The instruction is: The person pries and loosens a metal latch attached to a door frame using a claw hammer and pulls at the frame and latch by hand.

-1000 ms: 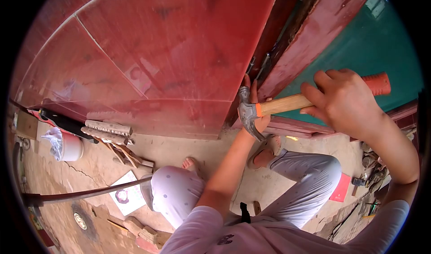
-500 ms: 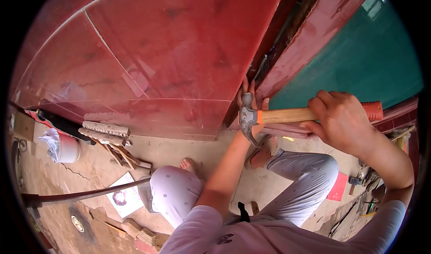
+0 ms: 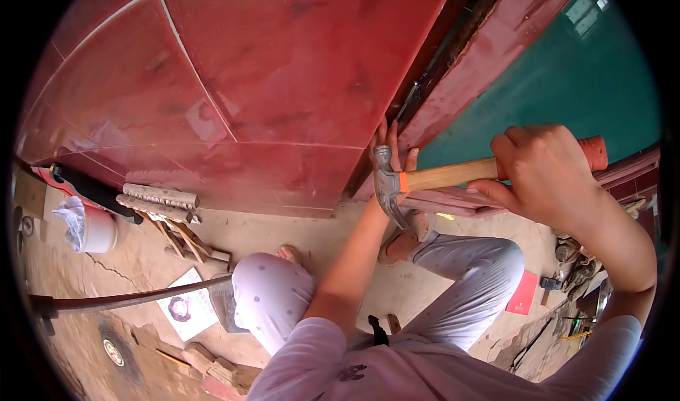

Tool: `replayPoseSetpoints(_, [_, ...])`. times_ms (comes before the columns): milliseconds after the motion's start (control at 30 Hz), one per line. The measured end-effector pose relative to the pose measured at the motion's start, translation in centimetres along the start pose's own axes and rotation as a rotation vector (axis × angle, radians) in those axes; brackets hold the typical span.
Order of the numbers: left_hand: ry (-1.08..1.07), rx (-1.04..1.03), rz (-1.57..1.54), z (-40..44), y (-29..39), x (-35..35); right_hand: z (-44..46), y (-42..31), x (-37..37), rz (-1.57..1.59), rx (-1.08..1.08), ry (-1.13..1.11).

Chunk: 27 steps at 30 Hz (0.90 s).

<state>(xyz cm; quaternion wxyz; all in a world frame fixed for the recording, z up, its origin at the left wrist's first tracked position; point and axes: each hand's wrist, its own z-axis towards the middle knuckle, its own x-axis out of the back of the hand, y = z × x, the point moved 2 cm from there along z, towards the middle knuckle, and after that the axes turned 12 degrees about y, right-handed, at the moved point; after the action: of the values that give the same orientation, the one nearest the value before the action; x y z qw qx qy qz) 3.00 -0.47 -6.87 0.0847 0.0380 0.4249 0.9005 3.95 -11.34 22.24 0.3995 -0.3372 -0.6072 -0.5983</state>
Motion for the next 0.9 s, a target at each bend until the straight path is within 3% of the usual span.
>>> replayPoseSetpoints(200, [-0.011, -0.078, -0.034, 0.3, 0.0, 0.4, 2.4, 0.8, -0.9, -0.039, -0.027, 0.019])
replayPoseSetpoints(333, [0.004, -0.052, -0.103, 0.2, 0.2, 0.3, 3.3, 1.4, -1.6, -0.109, -0.044, 0.189])
replayPoseSetpoints(467, [-0.037, -0.122, 0.046, 0.3, -0.1, 0.7, 2.6, 1.0, -1.4, -0.046, -0.026, 0.064])
replayPoseSetpoints(533, [-0.071, 0.013, -0.069, 0.0, -0.3, 0.2, 2.9, 1.4, -1.6, -0.035, -0.020, 0.034])
replayPoseSetpoints(600, [-0.091, 0.084, -0.093, -0.4, -0.3, 0.2, 2.9, 1.8, -2.2, -0.045, -0.042, 0.071])
replayPoseSetpoints(700, [0.062, -0.095, -0.057, 0.2, -0.1, 0.1, 2.5, 1.2, -2.3, -0.029, -0.024, 0.076])
replayPoseSetpoints(733, [-0.024, -0.091, 0.034, 0.3, -0.1, 0.4, 2.2, 1.0, -2.0, -0.020, 0.005, 0.054])
replayPoseSetpoints(833, [-0.050, 0.030, -0.132, 0.0, -0.2, -0.2, 2.7, 2.1, -2.2, -0.047, -0.036, 0.077])
replayPoseSetpoints(900, [-0.028, -0.002, -0.094, 0.3, 0.2, 0.1, 3.0, 2.4, -2.1, -0.052, -0.067, 0.112])
